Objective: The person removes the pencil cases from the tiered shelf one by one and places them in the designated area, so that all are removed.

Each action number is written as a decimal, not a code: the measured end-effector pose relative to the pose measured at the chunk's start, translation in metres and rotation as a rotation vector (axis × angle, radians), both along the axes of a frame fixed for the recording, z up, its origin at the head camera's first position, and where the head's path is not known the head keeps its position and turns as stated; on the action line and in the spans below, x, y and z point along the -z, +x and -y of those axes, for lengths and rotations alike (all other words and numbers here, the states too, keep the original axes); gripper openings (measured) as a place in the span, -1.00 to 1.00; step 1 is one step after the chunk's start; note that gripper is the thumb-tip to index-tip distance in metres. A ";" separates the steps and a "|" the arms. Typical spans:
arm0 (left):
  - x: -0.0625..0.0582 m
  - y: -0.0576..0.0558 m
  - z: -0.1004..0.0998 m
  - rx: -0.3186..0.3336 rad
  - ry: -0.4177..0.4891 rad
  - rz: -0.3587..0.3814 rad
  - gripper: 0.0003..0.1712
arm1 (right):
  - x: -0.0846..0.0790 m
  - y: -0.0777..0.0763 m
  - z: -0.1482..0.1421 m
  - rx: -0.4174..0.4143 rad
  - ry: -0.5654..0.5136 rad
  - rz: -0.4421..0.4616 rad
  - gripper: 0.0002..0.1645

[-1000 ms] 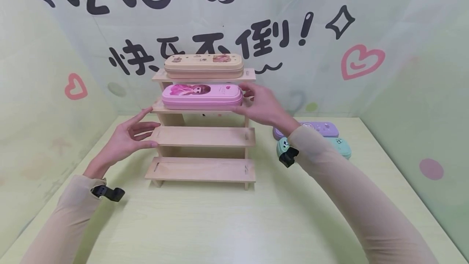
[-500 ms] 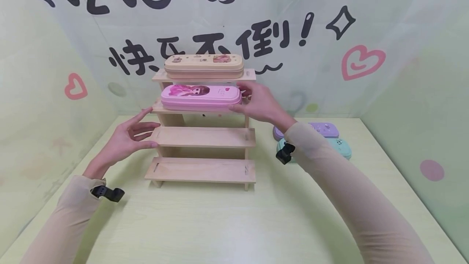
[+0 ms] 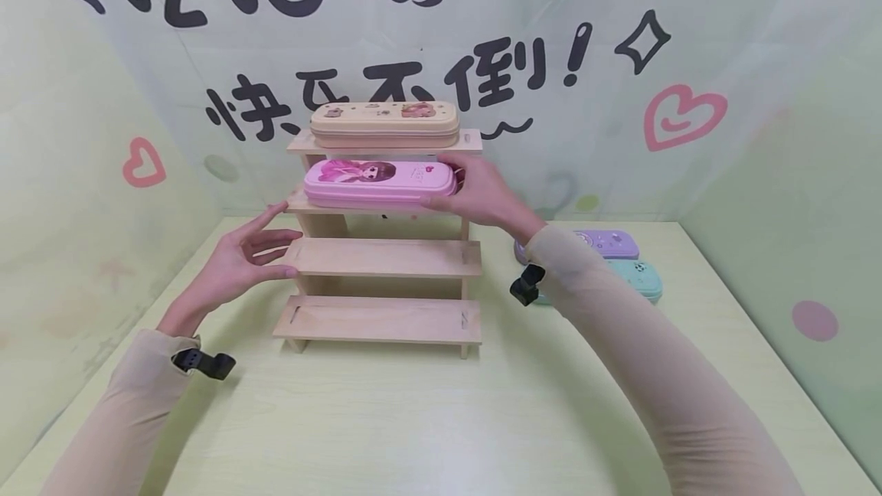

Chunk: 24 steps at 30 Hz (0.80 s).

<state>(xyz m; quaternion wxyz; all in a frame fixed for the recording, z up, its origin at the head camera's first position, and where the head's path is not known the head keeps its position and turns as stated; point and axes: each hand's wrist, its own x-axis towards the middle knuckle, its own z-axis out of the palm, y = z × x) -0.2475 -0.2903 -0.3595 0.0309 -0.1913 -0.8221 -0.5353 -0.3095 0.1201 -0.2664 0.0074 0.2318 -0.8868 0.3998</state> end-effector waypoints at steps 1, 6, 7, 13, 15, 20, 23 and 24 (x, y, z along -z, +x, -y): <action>0.000 0.000 0.000 0.001 0.002 0.001 0.23 | 0.000 0.000 -0.001 0.000 -0.006 0.005 -0.02; 0.000 0.000 0.000 -0.002 -0.003 0.001 0.23 | -0.001 0.000 -0.007 -0.013 -0.022 0.032 -0.12; 0.000 0.000 0.000 -0.002 -0.005 0.002 0.22 | -0.001 0.000 -0.007 -0.017 -0.017 0.032 -0.13; 0.000 0.000 0.000 -0.003 -0.013 0.000 0.22 | -0.005 -0.001 -0.009 -0.032 0.010 0.046 -0.12; -0.001 0.000 0.000 -0.004 -0.014 0.000 0.22 | -0.006 -0.001 -0.009 -0.029 0.025 0.049 -0.10; 0.000 0.000 0.000 -0.001 -0.013 -0.003 0.22 | -0.009 -0.001 -0.008 -0.024 0.040 0.065 -0.08; 0.000 0.000 0.000 0.000 -0.014 -0.007 0.22 | -0.009 0.000 -0.008 -0.032 0.020 0.078 -0.11; 0.000 0.000 0.000 -0.001 -0.013 -0.007 0.22 | -0.009 0.000 -0.008 -0.031 0.008 0.082 -0.11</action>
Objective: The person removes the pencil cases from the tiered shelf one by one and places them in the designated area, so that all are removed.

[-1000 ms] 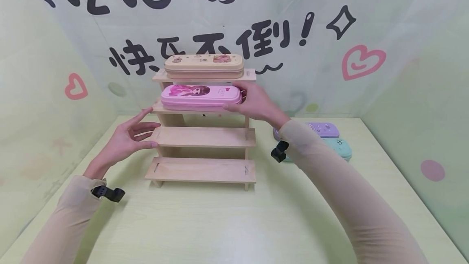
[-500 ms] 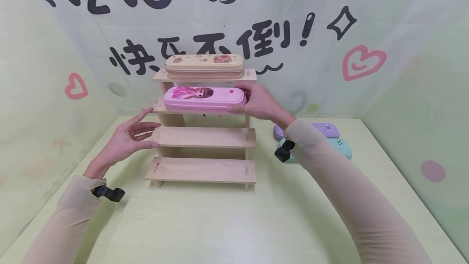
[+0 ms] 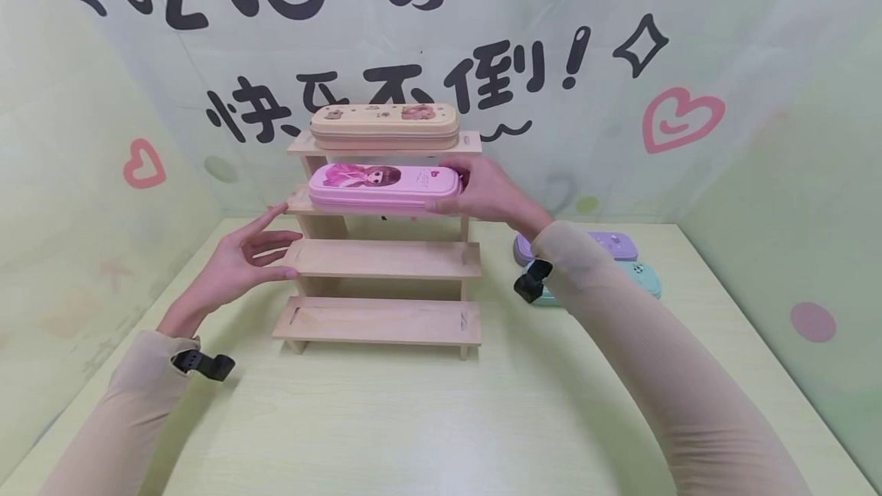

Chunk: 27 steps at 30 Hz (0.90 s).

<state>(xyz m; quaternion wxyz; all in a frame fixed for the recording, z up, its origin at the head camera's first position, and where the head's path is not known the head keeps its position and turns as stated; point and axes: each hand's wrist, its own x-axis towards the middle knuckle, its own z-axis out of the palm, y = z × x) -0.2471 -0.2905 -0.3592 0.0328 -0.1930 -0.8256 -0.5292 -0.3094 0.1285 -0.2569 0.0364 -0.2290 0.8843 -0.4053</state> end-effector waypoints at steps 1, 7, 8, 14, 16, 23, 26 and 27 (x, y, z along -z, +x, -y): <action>0.000 0.000 0.000 0.000 0.001 0.001 0.22 | 0.000 0.000 0.000 0.003 -0.011 0.003 -0.11; 0.000 -0.001 0.000 -0.003 0.005 0.008 0.23 | 0.003 0.003 0.001 0.025 -0.097 0.028 -0.11; 0.000 -0.001 0.000 -0.003 0.006 0.009 0.23 | 0.003 0.004 0.001 0.028 -0.112 0.033 -0.12; 0.000 -0.001 -0.001 0.002 0.015 0.013 0.23 | 0.005 0.007 0.002 0.039 -0.172 0.031 -0.13; 0.000 0.000 -0.001 0.002 0.014 0.014 0.22 | 0.006 0.009 0.001 0.037 -0.187 0.023 -0.15; 0.000 0.000 -0.001 -0.005 0.003 0.012 0.22 | 0.012 0.015 -0.003 0.023 -0.224 0.005 -0.19; 0.000 0.000 -0.001 -0.008 0.002 0.010 0.23 | 0.012 0.018 -0.006 0.024 -0.225 -0.003 -0.18; 0.000 0.000 -0.001 -0.009 0.003 0.011 0.23 | 0.012 0.019 -0.007 0.028 -0.224 -0.005 -0.17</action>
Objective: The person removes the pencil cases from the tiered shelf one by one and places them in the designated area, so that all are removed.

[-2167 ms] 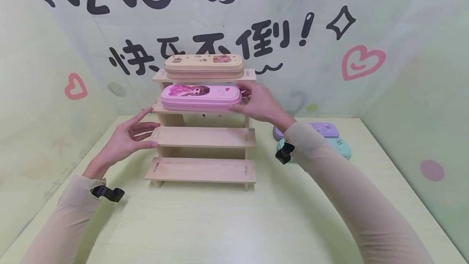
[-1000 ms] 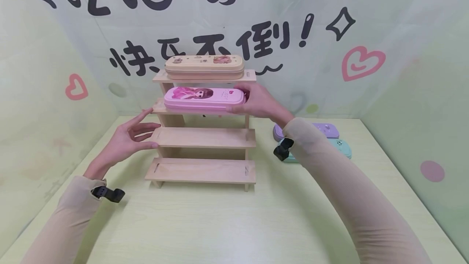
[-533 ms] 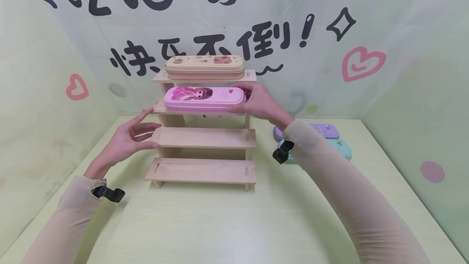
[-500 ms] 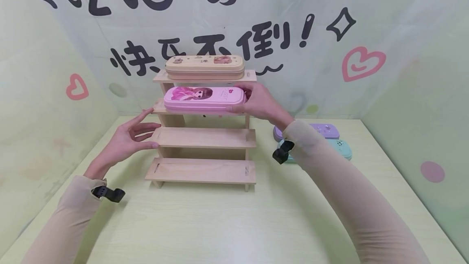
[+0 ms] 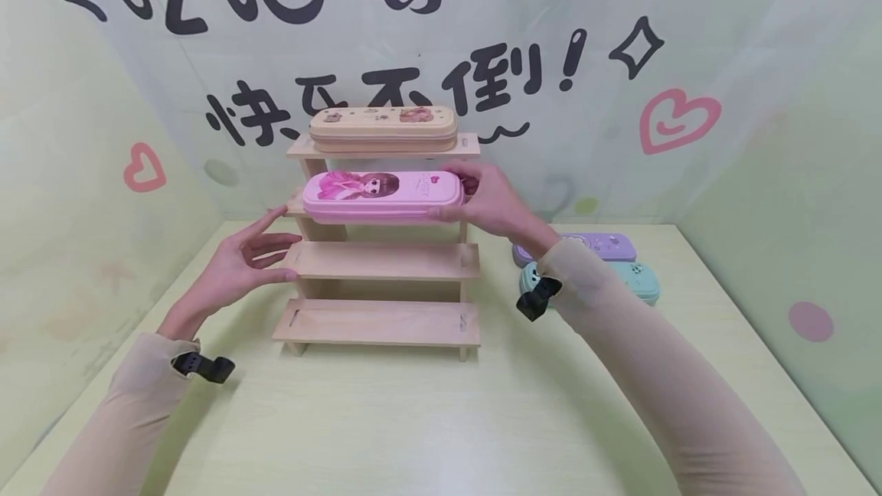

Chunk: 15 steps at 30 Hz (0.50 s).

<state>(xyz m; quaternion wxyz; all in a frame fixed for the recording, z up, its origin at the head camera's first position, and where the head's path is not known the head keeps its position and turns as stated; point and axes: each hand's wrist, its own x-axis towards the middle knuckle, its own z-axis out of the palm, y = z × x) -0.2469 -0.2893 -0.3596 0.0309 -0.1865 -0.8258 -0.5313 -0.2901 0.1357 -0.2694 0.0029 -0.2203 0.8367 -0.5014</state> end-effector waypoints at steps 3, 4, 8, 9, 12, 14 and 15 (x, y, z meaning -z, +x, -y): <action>0.000 0.000 0.000 -0.005 -0.003 0.002 0.23 | 0.001 0.004 -0.003 0.009 0.000 0.002 -0.15; 0.000 0.000 0.000 -0.005 -0.002 0.003 0.23 | 0.001 0.005 -0.004 0.014 0.002 0.002 -0.14; 0.000 0.000 0.000 -0.007 -0.007 0.004 0.24 | 0.000 0.011 -0.010 0.018 -0.001 0.008 -0.12; 0.000 0.000 0.000 -0.006 -0.008 0.003 0.24 | 0.000 0.012 -0.011 0.017 -0.004 0.011 -0.12; 0.000 0.000 0.000 -0.007 -0.011 0.003 0.24 | -0.001 0.017 -0.016 0.016 -0.015 0.021 -0.13; 0.000 0.000 0.000 -0.007 -0.012 0.002 0.23 | -0.001 0.020 -0.020 0.018 -0.020 0.026 -0.12; 0.000 0.000 0.000 -0.007 -0.014 0.001 0.23 | -0.001 0.021 -0.022 0.017 -0.019 0.025 -0.12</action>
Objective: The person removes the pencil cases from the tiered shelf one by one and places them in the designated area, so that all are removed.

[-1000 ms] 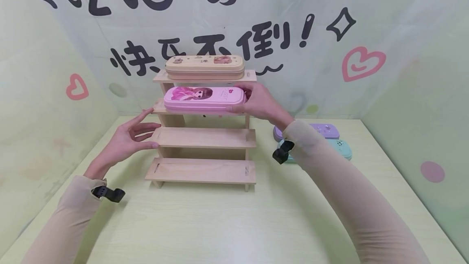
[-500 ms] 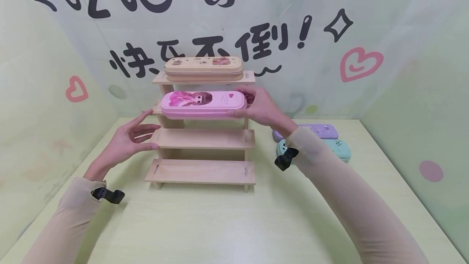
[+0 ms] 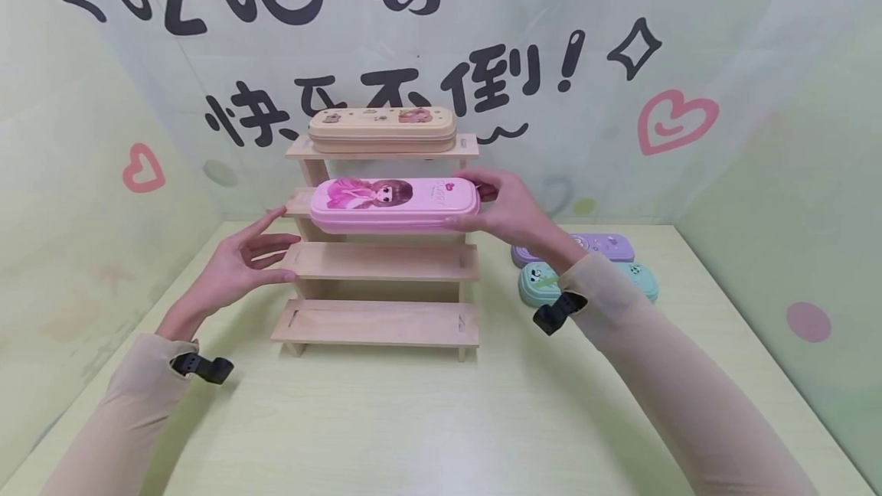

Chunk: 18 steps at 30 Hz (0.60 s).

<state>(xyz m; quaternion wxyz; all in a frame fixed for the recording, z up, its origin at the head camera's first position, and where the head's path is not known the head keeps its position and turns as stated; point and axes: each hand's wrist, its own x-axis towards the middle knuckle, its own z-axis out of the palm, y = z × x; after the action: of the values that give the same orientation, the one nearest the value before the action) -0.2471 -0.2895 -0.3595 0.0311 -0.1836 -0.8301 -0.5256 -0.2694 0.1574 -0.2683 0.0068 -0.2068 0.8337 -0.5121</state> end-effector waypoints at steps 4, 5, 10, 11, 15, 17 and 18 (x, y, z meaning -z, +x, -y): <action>0.000 0.001 0.000 0.000 -0.001 -0.005 0.23 | 0.000 0.005 -0.008 -0.005 0.003 -0.008 -0.12; 0.000 0.001 0.000 -0.001 -0.003 -0.006 0.23 | 0.000 0.006 -0.010 -0.009 0.005 -0.015 -0.12; -0.001 0.001 0.000 0.002 0.004 -0.005 0.23 | 0.002 0.013 -0.023 -0.008 0.011 -0.031 -0.16; 0.000 0.001 0.000 0.003 0.006 -0.006 0.23 | 0.002 0.014 -0.025 -0.008 0.015 -0.030 -0.16; 0.000 0.002 0.000 0.013 0.016 -0.012 0.23 | 0.004 0.021 -0.037 -0.005 0.028 -0.029 -0.14; 0.000 0.002 0.000 0.019 0.023 -0.014 0.23 | 0.005 0.025 -0.043 0.003 0.035 -0.024 -0.14; 0.000 0.002 0.000 0.020 0.026 -0.015 0.22 | 0.006 0.027 -0.045 0.006 0.039 -0.025 -0.13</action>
<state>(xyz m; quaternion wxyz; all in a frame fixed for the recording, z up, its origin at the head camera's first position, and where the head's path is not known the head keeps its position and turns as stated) -0.2453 -0.2899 -0.3596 0.0342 -0.1956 -0.8211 -0.5351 -0.2429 0.2028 -0.2740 -0.0012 -0.2106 0.8441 -0.4931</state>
